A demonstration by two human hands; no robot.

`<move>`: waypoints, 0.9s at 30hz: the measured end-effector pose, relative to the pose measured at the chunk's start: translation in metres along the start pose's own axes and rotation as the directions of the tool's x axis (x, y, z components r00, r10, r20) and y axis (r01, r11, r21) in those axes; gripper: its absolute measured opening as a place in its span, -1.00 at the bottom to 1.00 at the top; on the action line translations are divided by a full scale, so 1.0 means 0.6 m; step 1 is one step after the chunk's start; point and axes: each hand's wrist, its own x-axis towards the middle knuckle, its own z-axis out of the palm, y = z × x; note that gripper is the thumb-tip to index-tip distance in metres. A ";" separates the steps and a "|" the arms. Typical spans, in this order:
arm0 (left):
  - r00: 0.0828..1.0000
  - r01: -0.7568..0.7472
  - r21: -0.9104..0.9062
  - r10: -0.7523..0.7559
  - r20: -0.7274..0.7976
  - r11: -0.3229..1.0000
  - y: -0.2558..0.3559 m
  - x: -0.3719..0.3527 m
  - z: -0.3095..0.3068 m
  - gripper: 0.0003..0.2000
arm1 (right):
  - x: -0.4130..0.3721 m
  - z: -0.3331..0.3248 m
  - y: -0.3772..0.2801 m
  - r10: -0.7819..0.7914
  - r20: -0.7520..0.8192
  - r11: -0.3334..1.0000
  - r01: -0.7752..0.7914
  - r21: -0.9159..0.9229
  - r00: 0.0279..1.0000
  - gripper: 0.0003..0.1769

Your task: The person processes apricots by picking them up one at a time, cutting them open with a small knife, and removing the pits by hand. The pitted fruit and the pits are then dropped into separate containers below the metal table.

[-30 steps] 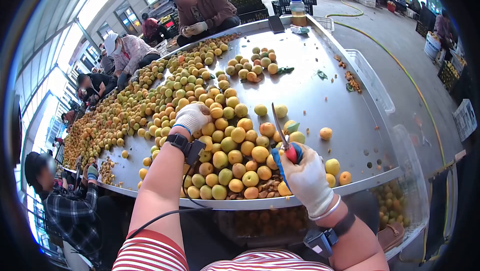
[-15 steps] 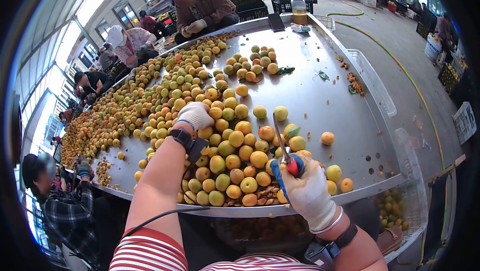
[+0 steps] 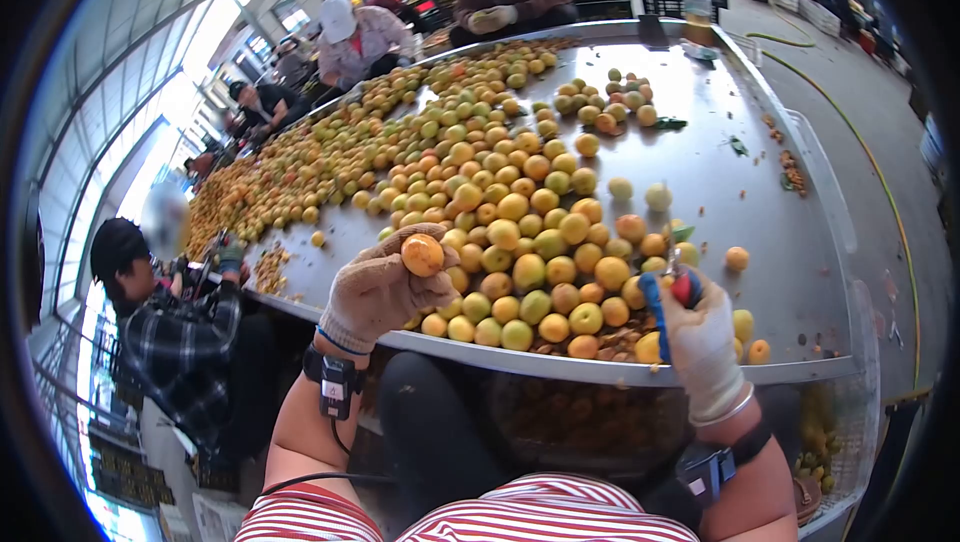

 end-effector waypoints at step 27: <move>0.502 -0.015 0.063 0.062 -0.863 0.998 -0.046 -0.553 -0.009 -0.35 | -0.005 0.002 0.048 0.141 0.102 0.986 -0.130 -0.105 0.985 -0.78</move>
